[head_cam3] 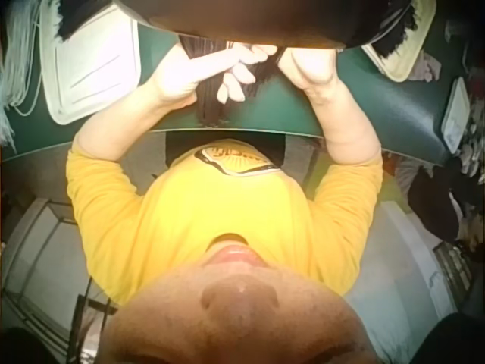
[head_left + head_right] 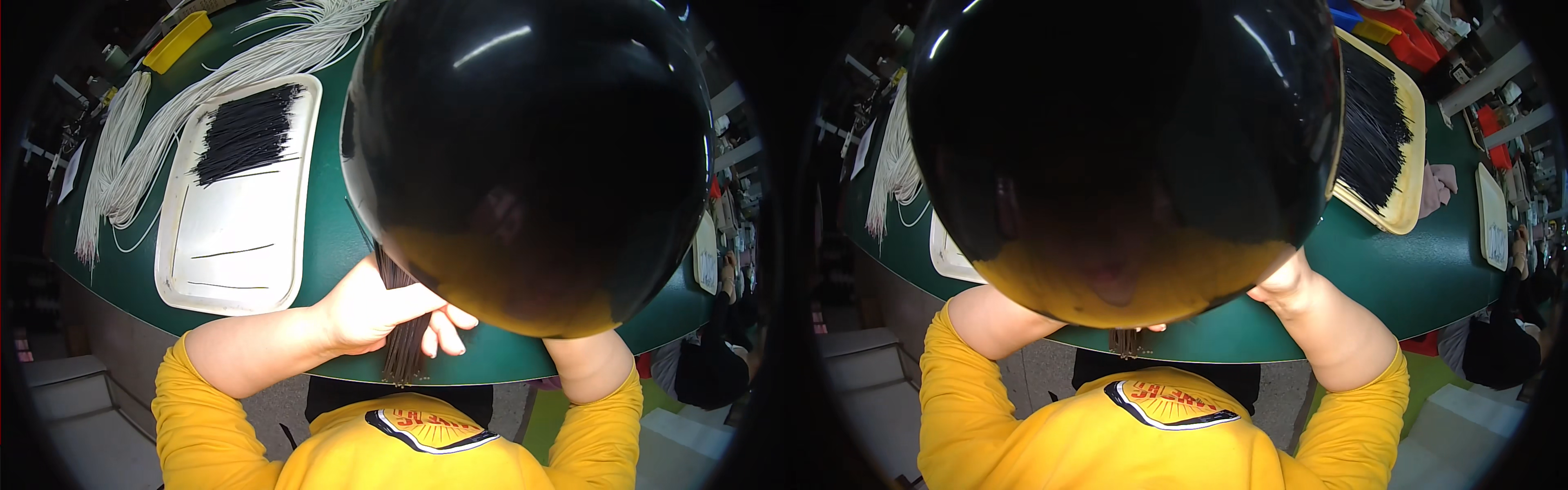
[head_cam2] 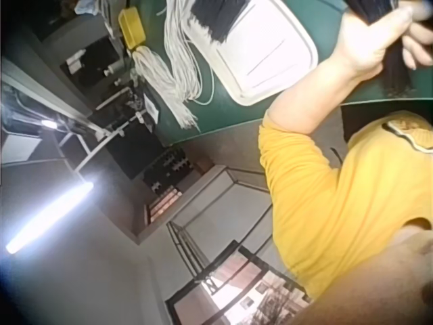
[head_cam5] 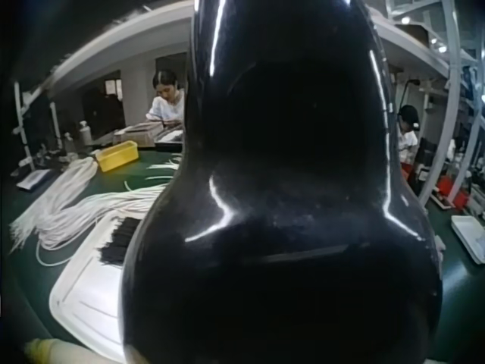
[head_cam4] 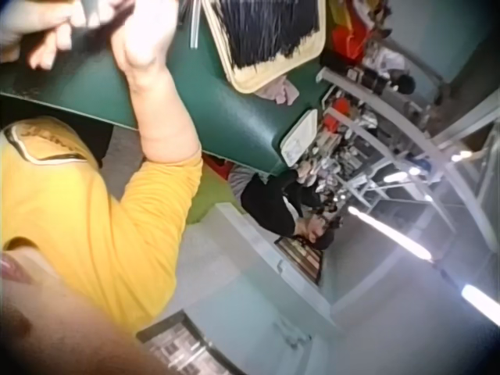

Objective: The person moves a tray of bristles aside and sorts bundles of bristles under a lamp, aligning their ends and separating individual strands by hand.

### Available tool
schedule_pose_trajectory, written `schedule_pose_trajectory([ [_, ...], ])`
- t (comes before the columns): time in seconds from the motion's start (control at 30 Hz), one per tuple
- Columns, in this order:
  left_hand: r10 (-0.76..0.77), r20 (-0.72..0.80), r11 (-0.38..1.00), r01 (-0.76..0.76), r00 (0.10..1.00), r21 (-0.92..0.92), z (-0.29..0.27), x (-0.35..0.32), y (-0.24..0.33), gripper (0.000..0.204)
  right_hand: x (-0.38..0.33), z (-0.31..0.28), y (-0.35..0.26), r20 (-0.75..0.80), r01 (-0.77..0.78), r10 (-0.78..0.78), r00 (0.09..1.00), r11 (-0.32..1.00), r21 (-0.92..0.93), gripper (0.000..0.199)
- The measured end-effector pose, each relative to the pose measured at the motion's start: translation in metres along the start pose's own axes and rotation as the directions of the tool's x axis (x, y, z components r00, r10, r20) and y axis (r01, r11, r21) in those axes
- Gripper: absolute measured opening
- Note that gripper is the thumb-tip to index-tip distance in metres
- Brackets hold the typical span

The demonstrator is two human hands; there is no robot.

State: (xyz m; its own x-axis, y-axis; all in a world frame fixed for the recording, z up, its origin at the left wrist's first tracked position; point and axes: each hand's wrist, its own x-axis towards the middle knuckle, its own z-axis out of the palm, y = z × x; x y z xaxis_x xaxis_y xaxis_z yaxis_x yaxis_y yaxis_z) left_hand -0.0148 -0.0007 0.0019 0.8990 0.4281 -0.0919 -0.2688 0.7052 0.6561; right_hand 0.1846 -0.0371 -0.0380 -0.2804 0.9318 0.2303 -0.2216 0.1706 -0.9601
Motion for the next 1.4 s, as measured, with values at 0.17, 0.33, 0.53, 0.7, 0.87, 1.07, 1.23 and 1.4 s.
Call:
schedule_pose_trajectory([
  [0.17,-0.036,-0.026,0.999,0.036,0.999,-0.009,0.0053,-0.0012,0.0001,0.022,0.0,0.0012,0.0008,0.0,-0.001,0.001,1.0,1.0,0.003,0.023],
  [0.33,-0.056,-0.229,0.998,0.056,0.972,-0.006,0.0033,0.0026,-0.0006,0.014,-0.0007,0.0006,0.0009,-0.003,-0.003,0.003,1.0,1.0,-0.002,0.022],
  [0.53,-0.11,-0.179,0.991,0.094,0.978,-0.098,0.0036,0.0004,0.0008,0.011,0.0,0.0011,0.0005,0.0,0.0,0.0,1.0,1.0,-0.004,0.022],
  [0.7,-0.171,-0.172,0.978,0.145,0.97,-0.151,0.0066,-0.0006,0.0031,0.01,-0.0002,0.0024,0.0012,-0.002,-0.002,0.002,1.0,1.0,-0.003,0.021],
  [0.87,-0.094,-0.215,0.995,0.086,0.972,-0.048,0.0066,0.0011,0.0013,0.012,-0.0007,0.0019,0.0008,-0.002,-0.003,0.003,1.0,1.0,-0.007,0.021],
  [1.07,-0.056,-0.215,0.997,0.045,0.975,-0.057,0.0073,0.0013,0.0018,0.014,-0.0008,0.0018,0.001,-0.006,-0.001,0.001,1.0,1.0,-0.007,0.021],
  [1.23,-0.059,-0.223,0.997,0.045,0.973,-0.068,0.006,0.001,0.0024,0.013,0.0001,0.0021,0.0009,-0.003,0.0,0.0,1.0,1.0,-0.009,0.02],
  [1.4,-0.061,-0.153,0.997,0.052,0.986,-0.061,0.0015,-0.0005,0.0005,0.012,0.0,0.0021,0.0005,-0.002,-0.001,0.001,1.0,1.0,-0.013,0.02],
])
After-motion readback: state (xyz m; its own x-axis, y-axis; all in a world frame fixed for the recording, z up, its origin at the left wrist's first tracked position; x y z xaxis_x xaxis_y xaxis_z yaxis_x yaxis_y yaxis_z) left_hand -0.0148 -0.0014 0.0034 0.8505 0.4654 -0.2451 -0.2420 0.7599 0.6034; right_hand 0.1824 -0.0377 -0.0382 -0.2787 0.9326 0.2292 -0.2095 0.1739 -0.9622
